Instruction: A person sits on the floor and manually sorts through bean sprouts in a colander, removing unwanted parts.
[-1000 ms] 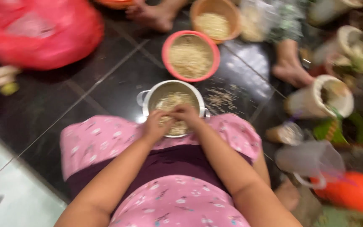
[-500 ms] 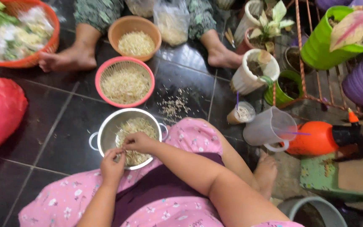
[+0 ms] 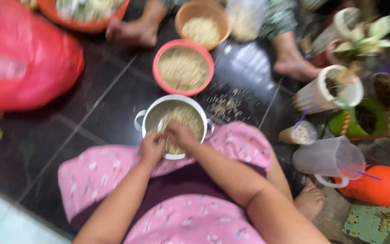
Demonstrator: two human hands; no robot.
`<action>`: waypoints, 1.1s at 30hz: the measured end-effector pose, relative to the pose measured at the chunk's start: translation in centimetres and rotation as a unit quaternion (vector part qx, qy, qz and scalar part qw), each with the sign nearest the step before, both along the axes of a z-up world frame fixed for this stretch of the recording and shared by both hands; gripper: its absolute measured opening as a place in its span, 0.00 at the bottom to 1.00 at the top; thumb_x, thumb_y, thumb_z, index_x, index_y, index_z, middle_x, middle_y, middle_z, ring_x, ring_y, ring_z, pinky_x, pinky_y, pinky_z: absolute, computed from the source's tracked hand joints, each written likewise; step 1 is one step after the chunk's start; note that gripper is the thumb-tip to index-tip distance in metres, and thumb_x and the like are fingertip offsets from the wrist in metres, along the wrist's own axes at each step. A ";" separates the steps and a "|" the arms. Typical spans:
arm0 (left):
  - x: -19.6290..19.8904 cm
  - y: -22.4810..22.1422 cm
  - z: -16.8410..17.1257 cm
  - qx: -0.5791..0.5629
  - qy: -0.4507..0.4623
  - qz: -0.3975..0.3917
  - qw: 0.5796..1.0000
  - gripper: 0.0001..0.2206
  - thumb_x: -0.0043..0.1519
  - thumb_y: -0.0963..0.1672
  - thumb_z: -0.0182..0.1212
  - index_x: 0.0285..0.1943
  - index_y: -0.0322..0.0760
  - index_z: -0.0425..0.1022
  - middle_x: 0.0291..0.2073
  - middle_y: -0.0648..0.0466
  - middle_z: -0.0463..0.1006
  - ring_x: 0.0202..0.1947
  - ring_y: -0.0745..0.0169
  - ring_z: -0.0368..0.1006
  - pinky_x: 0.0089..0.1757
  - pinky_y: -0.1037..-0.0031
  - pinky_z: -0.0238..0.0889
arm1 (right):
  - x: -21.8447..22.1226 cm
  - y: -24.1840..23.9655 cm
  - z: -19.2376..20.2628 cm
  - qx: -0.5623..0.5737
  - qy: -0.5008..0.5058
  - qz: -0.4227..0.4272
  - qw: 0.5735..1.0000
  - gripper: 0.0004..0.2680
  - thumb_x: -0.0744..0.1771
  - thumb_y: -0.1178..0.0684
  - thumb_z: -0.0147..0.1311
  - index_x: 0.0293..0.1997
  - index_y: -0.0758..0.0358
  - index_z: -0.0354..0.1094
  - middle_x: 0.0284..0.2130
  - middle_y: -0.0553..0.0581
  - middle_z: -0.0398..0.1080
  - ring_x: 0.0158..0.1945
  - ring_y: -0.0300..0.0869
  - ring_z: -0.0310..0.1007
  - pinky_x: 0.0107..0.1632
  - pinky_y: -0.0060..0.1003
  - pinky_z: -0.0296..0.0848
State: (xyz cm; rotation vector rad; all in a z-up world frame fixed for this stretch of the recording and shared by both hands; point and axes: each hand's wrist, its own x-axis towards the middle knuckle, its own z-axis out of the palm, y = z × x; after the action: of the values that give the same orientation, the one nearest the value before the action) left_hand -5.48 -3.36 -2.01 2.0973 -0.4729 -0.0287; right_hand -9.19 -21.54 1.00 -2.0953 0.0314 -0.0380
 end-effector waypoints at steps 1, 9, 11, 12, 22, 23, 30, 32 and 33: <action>-0.5 0.1 0.5 -0.007 0.021 -0.004 1.000 0.03 0.54 0.42 0.70 0.34 0.44 0.82 0.29 0.53 0.79 0.37 0.52 0.78 0.40 0.67 0.72 | -0.2 0.3 -0.4 -0.061 -0.051 -0.014 0.997 0.03 0.66 0.54 0.57 0.40 0.57 0.71 0.34 0.59 0.73 0.42 0.56 0.77 0.46 0.47 0.75; 0.1 -0.5 3.3 -0.196 0.258 0.035 0.945 0.05 0.58 0.41 0.60 0.35 0.40 0.82 0.29 0.54 0.81 0.33 0.66 0.76 0.39 0.73 0.73 | 1.1 -3.6 2.0 0.298 -0.003 -0.234 0.925 0.05 0.64 0.60 0.54 0.41 0.61 0.70 0.22 0.56 0.69 0.28 0.40 0.74 0.36 0.31 0.74; 1.1 0.1 3.2 -0.347 0.419 0.012 0.839 0.06 0.57 0.39 0.51 0.38 0.33 0.73 0.31 0.43 0.81 0.31 0.55 0.82 0.37 0.67 0.78 | 0.9 -5.2 1.3 0.383 0.126 -0.242 0.882 0.06 0.62 0.64 0.48 0.37 0.65 0.70 0.25 0.60 0.72 0.25 0.41 0.74 0.29 0.31 0.69; 1.3 0.3 2.8 -0.347 0.419 0.013 0.839 0.06 0.57 0.39 0.51 0.38 0.33 0.73 0.31 0.43 0.81 0.31 0.55 0.82 0.37 0.67 0.78 | 1.0 -4.9 1.6 0.383 0.127 -0.242 0.882 0.06 0.62 0.64 0.48 0.37 0.65 0.70 0.25 0.60 0.72 0.25 0.41 0.74 0.29 0.31 0.69; 1.7 0.1 1.4 -0.372 0.467 0.027 0.802 0.02 0.60 0.43 0.56 0.35 0.40 0.71 0.24 0.48 0.79 0.22 0.61 0.78 0.28 0.73 0.78 | 1.2 -3.8 -2.3 -0.276 0.142 0.018 0.951 0.07 0.59 0.49 0.64 0.30 0.57 0.73 0.21 0.56 0.71 0.31 0.51 0.76 0.36 0.44 0.74; 1.7 0.0 1.0 -0.368 0.467 0.021 0.804 0.02 0.60 0.42 0.55 0.36 0.39 0.71 0.24 0.46 0.78 0.21 0.58 0.78 0.27 0.71 0.78 | 1.3 -3.6 -2.1 -0.289 0.129 0.026 0.948 0.04 0.61 0.52 0.61 0.30 0.58 0.73 0.21 0.57 0.70 0.29 0.52 0.76 0.35 0.44 0.74; 1.5 -0.2 2.4 -0.368 0.477 0.015 0.798 0.06 0.60 0.42 0.52 0.40 0.38 0.74 0.22 0.47 0.77 0.21 0.60 0.78 0.27 0.73 0.78 | 0.7 -4.8 -0.1 -0.081 0.166 -0.042 0.982 0.10 0.60 0.49 0.63 0.42 0.58 0.78 0.31 0.62 0.77 0.41 0.57 0.78 0.45 0.50 0.74; 1.4 -0.3 2.3 -0.341 0.457 0.003 0.822 0.07 0.60 0.42 0.54 0.42 0.37 0.76 0.23 0.50 0.78 0.21 0.64 0.77 0.27 0.77 0.78 | 0.4 -4.5 1.4 0.160 0.186 -0.063 0.968 0.04 0.61 0.59 0.60 0.35 0.65 0.75 0.20 0.54 0.69 0.25 0.39 0.71 0.32 0.34 0.72; 1.2 -0.3 2.4 -0.341 0.456 0.004 0.822 0.07 0.60 0.42 0.54 0.42 0.37 0.76 0.23 0.50 0.78 0.21 0.64 0.77 0.27 0.77 0.78 | 0.2 -4.2 2.0 0.159 0.185 -0.062 0.968 0.04 0.61 0.59 0.60 0.35 0.65 0.75 0.20 0.54 0.69 0.25 0.39 0.71 0.32 0.34 0.72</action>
State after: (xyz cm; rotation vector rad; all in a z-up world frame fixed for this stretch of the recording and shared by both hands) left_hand -4.27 -3.70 0.37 1.1673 0.1227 -0.7213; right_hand -8.94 -25.79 3.04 -1.7508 0.3699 0.2672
